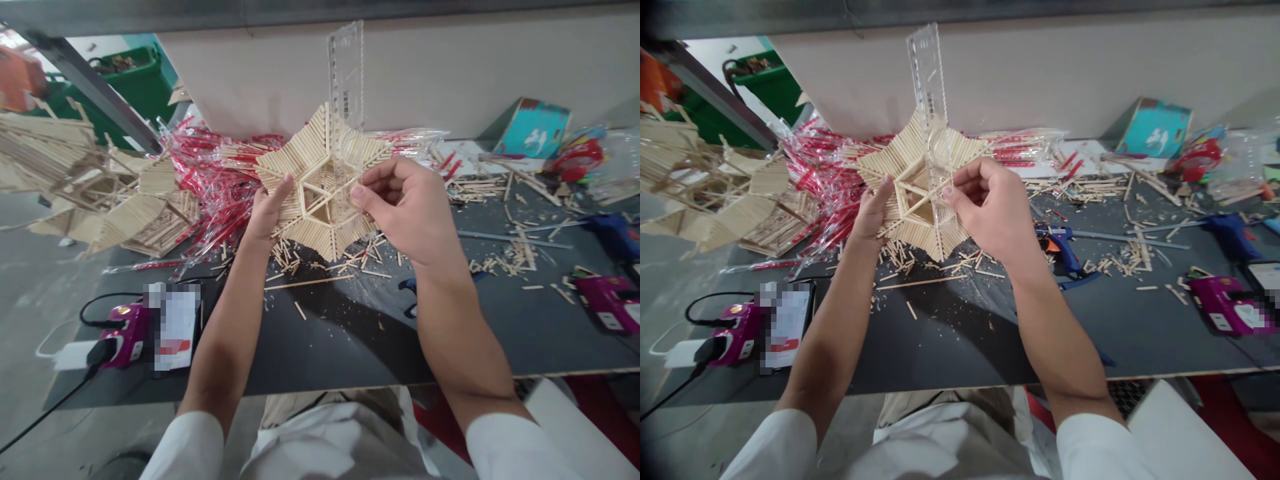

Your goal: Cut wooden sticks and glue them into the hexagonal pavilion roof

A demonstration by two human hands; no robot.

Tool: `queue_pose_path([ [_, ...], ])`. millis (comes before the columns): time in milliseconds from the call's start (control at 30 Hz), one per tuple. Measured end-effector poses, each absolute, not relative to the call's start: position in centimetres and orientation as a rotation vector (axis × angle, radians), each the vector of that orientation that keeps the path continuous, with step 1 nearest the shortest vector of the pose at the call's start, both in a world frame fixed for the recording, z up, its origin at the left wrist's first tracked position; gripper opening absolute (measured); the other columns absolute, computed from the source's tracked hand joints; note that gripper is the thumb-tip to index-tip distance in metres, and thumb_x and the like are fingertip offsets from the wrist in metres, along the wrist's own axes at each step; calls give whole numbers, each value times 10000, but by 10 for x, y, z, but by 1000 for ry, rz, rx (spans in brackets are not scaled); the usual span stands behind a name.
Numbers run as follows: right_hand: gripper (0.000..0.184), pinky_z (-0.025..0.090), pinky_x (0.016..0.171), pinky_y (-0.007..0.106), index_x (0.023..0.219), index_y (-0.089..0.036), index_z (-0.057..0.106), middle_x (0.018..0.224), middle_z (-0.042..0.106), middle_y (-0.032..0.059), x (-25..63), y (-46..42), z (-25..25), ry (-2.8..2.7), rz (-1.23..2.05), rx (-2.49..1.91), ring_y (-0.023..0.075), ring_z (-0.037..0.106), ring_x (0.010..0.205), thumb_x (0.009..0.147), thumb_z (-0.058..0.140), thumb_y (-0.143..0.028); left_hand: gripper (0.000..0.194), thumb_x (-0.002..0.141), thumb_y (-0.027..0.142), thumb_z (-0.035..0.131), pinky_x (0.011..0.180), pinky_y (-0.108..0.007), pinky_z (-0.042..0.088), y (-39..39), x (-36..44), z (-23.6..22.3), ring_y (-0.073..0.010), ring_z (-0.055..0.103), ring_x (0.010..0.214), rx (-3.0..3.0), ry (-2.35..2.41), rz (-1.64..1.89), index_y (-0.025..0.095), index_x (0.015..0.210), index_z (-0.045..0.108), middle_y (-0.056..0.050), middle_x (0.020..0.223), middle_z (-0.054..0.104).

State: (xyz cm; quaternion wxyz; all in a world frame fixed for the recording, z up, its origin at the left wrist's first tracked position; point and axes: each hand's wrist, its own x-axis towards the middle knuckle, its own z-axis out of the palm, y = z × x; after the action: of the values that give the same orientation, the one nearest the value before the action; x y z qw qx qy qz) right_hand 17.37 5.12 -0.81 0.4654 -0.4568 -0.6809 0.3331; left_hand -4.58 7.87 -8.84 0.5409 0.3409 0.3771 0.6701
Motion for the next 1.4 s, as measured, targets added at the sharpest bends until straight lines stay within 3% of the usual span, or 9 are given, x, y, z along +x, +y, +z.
queue_pose_path([
  [567,148,585,657,355,893,-242,659,814,716,18,172,51,-7,-1648,799,-1127,172,669,720,840,797,-240,574,753,547,910,926,-474,692,79,-46,-90,-424,745,1180,811,913,1603,150,1114,707,-145,1050,776],
  [900,158,592,683,358,915,-234,659,846,725,21,173,50,-8,-1659,800,-1123,174,678,747,861,795,-293,580,751,556,911,943,-430,682,79,-44,-88,-396,753,1172,848,903,1620,152,1121,720,-136,1073,783],
  [1233,152,583,663,353,888,-240,647,813,719,9,171,52,-10,-1643,797,-1087,164,673,720,849,792,-219,567,759,532,919,927,-409,689,81,-48,-92,-375,757,1170,830,884,1611,159,1134,714,-109,1084,791],
  [1400,148,559,625,337,883,-228,656,797,720,3,171,53,-11,-1639,790,-1063,152,666,694,841,795,-200,541,763,543,914,912,-406,694,82,-47,-92,-386,771,1128,829,883,1620,130,1049,711,-133,999,784],
])
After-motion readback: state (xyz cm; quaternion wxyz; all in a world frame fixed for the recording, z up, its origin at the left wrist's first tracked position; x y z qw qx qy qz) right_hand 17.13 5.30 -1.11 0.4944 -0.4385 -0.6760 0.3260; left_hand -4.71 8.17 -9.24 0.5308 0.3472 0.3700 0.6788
